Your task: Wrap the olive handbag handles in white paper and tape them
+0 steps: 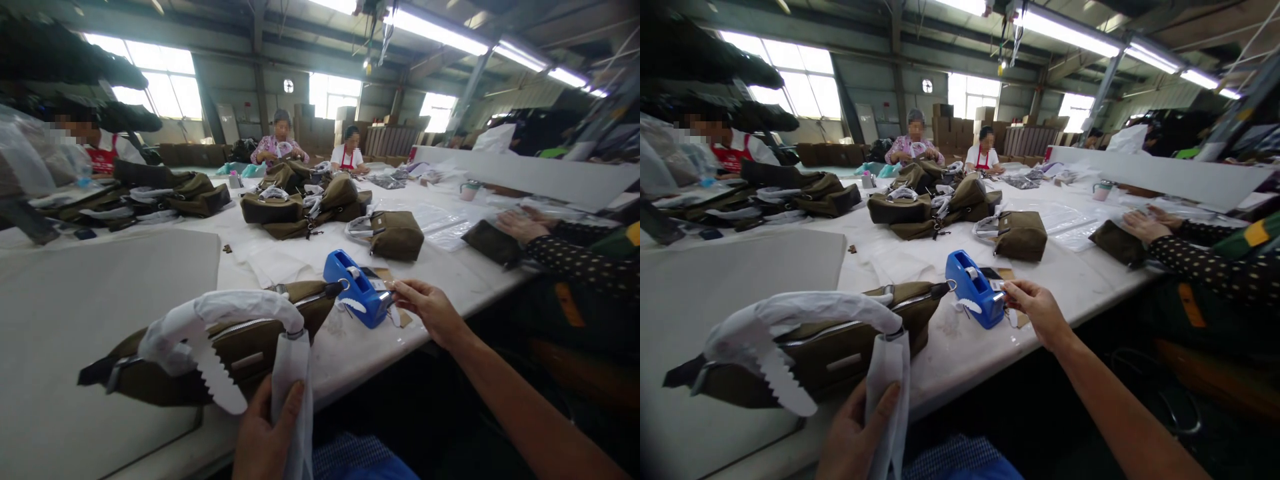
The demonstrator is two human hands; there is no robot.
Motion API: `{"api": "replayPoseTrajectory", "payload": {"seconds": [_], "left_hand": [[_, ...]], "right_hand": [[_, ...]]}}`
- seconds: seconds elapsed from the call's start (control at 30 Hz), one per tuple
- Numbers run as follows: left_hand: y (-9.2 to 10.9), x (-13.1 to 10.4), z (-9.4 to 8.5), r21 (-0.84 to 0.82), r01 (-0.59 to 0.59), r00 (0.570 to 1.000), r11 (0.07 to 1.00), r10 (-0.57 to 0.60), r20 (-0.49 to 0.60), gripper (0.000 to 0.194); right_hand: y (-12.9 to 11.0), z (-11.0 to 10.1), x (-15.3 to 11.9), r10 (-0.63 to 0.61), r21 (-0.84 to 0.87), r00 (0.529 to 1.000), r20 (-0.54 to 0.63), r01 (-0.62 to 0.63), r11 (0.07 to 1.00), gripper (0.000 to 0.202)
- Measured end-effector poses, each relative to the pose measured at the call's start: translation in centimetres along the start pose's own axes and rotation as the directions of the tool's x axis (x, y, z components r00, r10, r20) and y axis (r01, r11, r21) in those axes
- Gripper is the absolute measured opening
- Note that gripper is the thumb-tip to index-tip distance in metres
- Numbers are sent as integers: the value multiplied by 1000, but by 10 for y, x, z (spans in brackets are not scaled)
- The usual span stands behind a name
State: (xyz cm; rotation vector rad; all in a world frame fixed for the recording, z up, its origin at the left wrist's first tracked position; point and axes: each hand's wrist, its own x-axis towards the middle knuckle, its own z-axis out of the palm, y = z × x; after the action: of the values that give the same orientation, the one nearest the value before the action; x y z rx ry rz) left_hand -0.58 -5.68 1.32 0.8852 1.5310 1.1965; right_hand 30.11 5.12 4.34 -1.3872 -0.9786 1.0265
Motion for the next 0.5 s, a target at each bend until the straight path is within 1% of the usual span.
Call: {"api": "replayPoseTrajectory", "payload": {"seconds": [0.1,0.2,0.3,0.4,0.5], "left_hand": [[-1,0,1,5,14,1000,1000,-14,-5,54],[-1,0,1,0,17,1000,1000,-17,24,56],[-1,1,-1,5,8,1000,1000,-8,29,56],[-1,3,-2,25,-7,1000,1000,7,23,57],[0,3,-2,35,-20,1000,999,20,18,55]], "right_hand": [[21,-7,-14,34,-42,999,25,-33,999,47],[50,-7,-19,-12,-109,1000,-3,12,994,51],[73,1,-13,-85,-157,994,-74,72,985,57],[86,5,-7,-152,-219,978,-140,119,968,60],[88,-1,-13,-220,-302,960,-176,160,940,53]]}}
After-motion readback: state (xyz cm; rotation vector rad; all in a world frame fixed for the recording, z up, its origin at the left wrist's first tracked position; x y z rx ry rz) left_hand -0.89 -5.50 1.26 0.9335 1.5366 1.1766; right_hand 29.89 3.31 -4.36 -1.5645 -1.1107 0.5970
